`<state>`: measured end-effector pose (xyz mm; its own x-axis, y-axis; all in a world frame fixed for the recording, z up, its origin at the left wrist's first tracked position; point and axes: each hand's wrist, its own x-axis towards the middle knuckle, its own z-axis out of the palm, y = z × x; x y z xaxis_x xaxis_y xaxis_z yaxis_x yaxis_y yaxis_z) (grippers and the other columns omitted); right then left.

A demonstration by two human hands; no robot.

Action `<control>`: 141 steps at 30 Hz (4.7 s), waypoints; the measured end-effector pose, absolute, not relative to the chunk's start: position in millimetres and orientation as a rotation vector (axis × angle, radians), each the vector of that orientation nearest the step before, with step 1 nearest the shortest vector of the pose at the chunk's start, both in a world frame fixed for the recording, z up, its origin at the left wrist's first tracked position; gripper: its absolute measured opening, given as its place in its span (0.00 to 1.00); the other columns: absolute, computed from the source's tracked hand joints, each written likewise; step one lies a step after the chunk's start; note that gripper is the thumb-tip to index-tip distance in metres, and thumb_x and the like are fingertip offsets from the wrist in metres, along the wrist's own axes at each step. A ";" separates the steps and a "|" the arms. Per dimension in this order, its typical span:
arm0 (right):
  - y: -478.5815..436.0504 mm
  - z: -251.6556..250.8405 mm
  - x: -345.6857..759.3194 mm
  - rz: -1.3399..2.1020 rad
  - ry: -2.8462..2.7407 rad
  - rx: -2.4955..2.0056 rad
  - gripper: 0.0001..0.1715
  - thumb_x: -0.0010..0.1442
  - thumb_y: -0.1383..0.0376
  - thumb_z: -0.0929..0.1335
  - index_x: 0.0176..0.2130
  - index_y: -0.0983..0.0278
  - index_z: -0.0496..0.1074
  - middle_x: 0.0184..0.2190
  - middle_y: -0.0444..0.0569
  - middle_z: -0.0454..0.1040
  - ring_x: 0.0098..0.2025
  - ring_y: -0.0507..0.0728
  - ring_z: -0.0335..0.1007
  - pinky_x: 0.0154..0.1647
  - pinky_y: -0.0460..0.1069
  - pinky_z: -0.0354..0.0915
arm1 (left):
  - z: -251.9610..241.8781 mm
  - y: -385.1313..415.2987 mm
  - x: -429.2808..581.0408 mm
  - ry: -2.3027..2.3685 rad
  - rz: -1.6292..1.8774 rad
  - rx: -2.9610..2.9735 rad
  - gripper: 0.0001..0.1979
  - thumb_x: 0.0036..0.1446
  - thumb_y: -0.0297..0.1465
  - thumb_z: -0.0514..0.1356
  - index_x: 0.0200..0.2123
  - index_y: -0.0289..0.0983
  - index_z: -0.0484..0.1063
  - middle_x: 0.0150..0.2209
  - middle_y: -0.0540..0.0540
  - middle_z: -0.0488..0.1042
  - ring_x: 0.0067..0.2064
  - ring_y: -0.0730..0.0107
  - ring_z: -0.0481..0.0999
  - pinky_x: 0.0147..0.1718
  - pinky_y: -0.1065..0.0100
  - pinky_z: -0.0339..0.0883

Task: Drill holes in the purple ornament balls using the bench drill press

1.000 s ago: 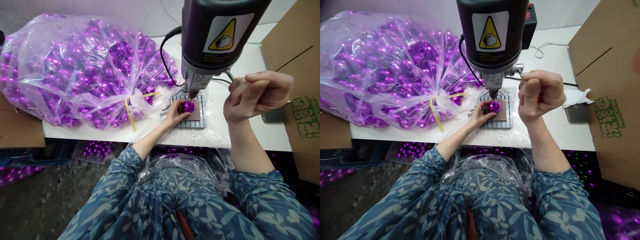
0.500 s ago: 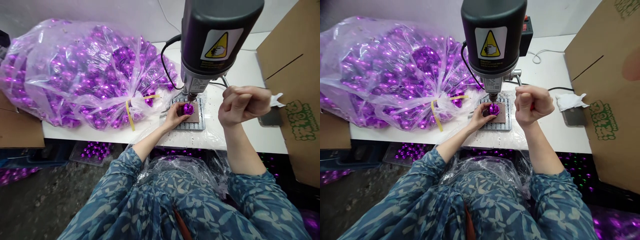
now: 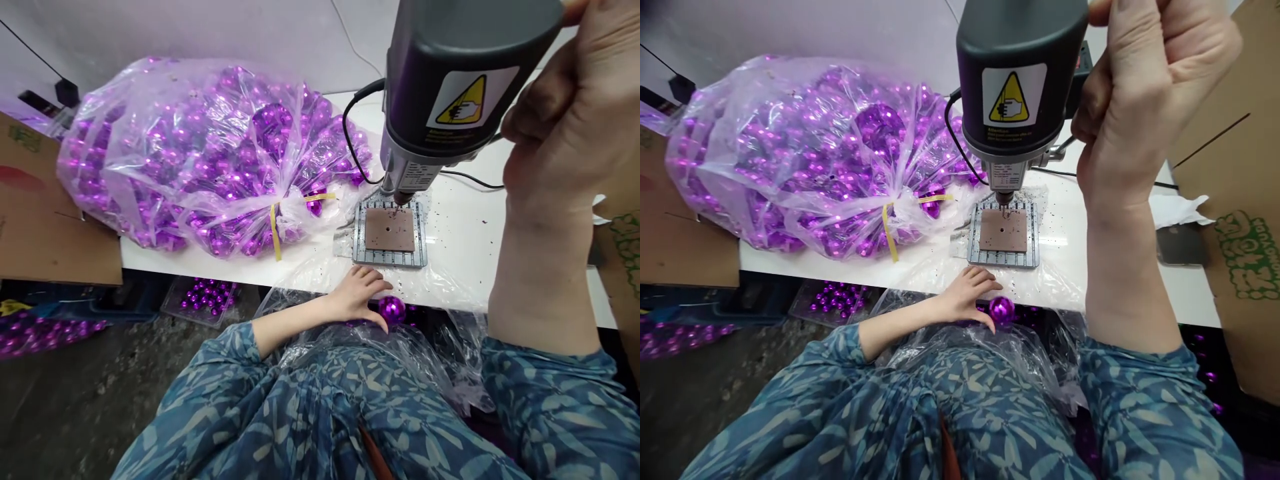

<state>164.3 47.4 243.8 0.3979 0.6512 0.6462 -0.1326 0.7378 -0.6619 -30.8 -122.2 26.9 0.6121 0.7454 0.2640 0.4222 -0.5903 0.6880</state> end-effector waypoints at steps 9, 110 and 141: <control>43.8 243.5 164.7 0.569 -1.076 -0.515 0.30 0.45 0.41 0.78 0.28 0.62 0.74 0.13 0.37 0.53 0.13 0.48 0.48 0.15 0.53 0.30 | 28.0 23.6 -72.1 1.739 1.183 1.934 0.09 0.74 0.36 0.55 0.44 0.40 0.74 0.55 0.33 0.78 0.65 0.36 0.70 0.66 0.30 0.63; 29.3 260.6 156.8 0.595 -1.141 -0.533 0.18 0.56 0.56 0.76 0.26 0.63 0.69 0.13 0.34 0.53 0.14 0.44 0.48 0.14 0.46 0.37 | 19.4 -26.3 -2.2 1.240 1.267 1.765 0.24 0.58 0.36 0.76 0.51 0.40 0.70 0.61 0.37 0.79 0.56 0.57 0.80 0.48 0.57 0.76; 54.2 243.1 165.3 0.509 -1.127 -0.472 0.29 0.48 0.41 0.76 0.29 0.63 0.72 0.17 0.36 0.52 0.15 0.43 0.43 0.15 0.46 0.44 | 33.9 18.6 -77.4 1.520 1.305 1.847 0.21 0.64 0.38 0.71 0.58 0.43 0.73 0.63 0.38 0.71 0.58 0.58 0.79 0.56 0.54 0.79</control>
<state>165.3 54.2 243.1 0.3404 0.6021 0.7222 -0.1437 0.7924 -0.5928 -77.4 18.6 33.9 -0.0350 0.9176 0.3960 0.5301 -0.3189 0.7857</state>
